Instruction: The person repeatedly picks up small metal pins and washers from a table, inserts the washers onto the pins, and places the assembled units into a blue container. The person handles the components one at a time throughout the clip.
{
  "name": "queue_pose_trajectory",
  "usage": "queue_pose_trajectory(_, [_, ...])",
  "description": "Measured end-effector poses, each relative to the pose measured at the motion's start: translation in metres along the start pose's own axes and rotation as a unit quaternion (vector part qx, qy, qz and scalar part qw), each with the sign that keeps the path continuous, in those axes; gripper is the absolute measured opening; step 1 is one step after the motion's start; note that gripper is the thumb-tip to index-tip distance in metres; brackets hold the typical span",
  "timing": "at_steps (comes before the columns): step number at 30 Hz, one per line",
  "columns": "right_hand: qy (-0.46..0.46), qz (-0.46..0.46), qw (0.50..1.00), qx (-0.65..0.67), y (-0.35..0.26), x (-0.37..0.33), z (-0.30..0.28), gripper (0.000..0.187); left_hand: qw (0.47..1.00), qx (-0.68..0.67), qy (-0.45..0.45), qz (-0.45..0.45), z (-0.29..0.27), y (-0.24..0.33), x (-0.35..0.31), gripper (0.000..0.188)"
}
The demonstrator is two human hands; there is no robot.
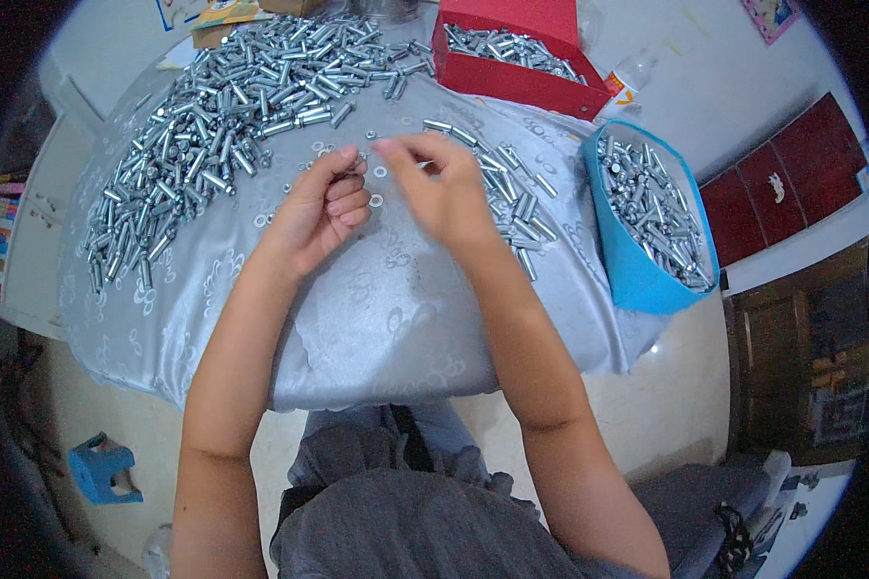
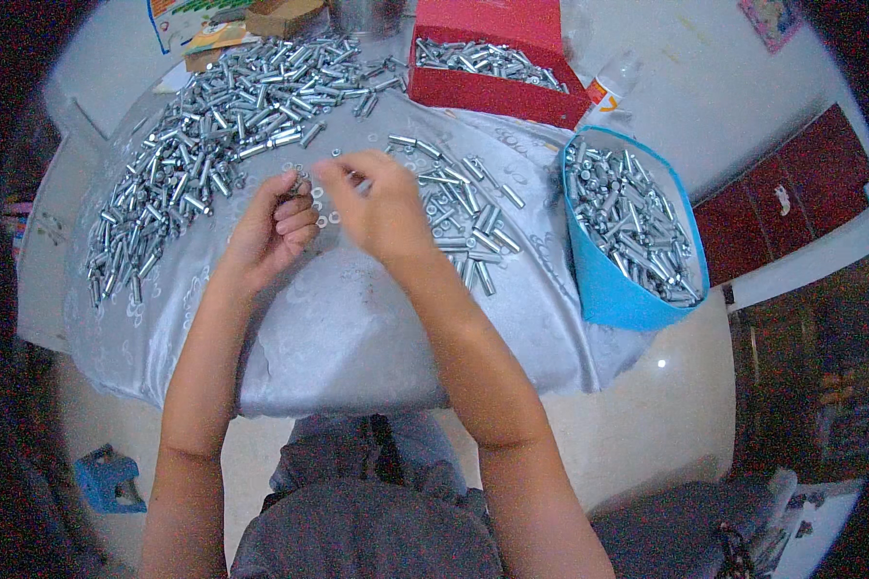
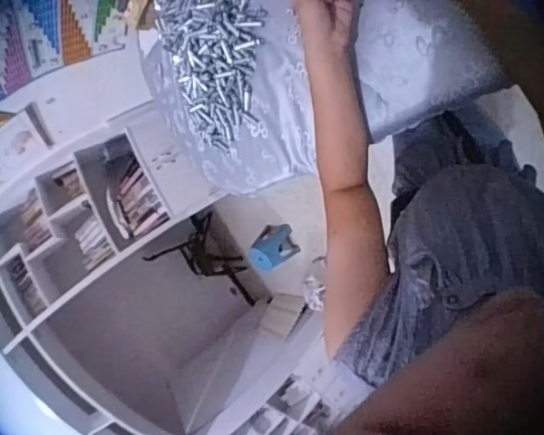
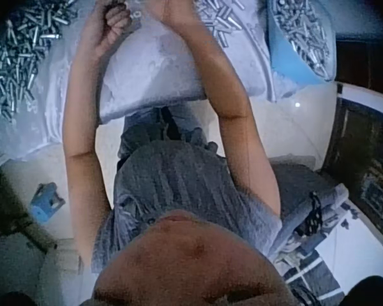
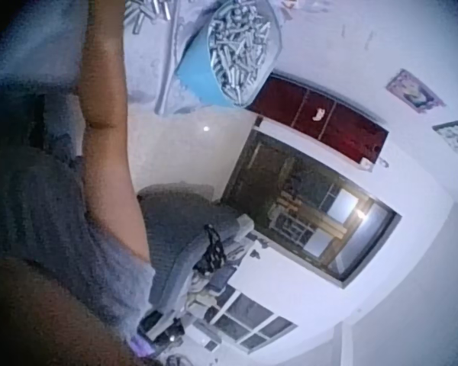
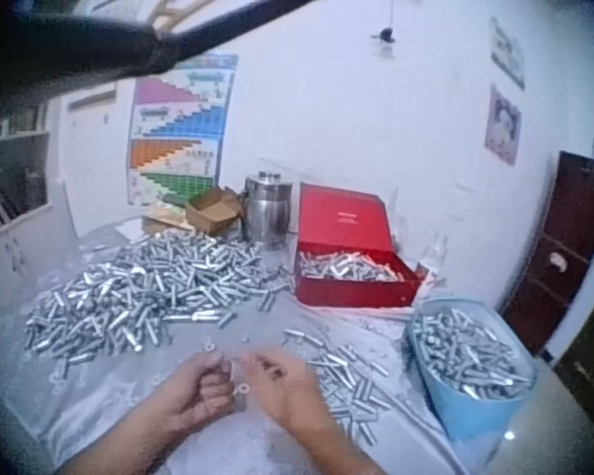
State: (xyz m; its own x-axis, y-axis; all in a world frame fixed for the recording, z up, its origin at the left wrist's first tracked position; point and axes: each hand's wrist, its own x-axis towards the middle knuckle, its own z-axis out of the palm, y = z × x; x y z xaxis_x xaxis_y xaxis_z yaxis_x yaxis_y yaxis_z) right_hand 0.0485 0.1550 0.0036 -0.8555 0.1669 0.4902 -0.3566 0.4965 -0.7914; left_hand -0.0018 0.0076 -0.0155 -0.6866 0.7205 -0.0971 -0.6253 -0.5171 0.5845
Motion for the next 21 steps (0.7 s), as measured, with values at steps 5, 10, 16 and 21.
queue_pose_trajectory(5, [0.145, 0.02, 0.957, -0.249, 0.056, 0.015, -0.056, 0.018, 0.998, 0.062, 0.005, -0.006, 0.006, -0.005, 0.006, 0.019])
queue_pose_trajectory(10, [0.078, 0.151, 0.894, -0.414, 0.093, 0.012, -0.093, 0.034, 0.997, 0.081, 0.013, -0.01, 0.007, -0.006, 0.004, 0.02])
queue_pose_trajectory(16, [-0.011, 0.179, 0.863, -0.472, 0.103, 0.009, -0.095, 0.037, 0.995, 0.097, 0.023, 0.0, 0.009, -0.005, 0.001, 0.021])
queue_pose_trajectory(21, [0.024, 0.205, 0.89, -0.406, 0.113, 0.009, -0.101, 0.025, 0.992, 0.123, 0.015, 0.005, 0.008, -0.004, 0.0, 0.022])
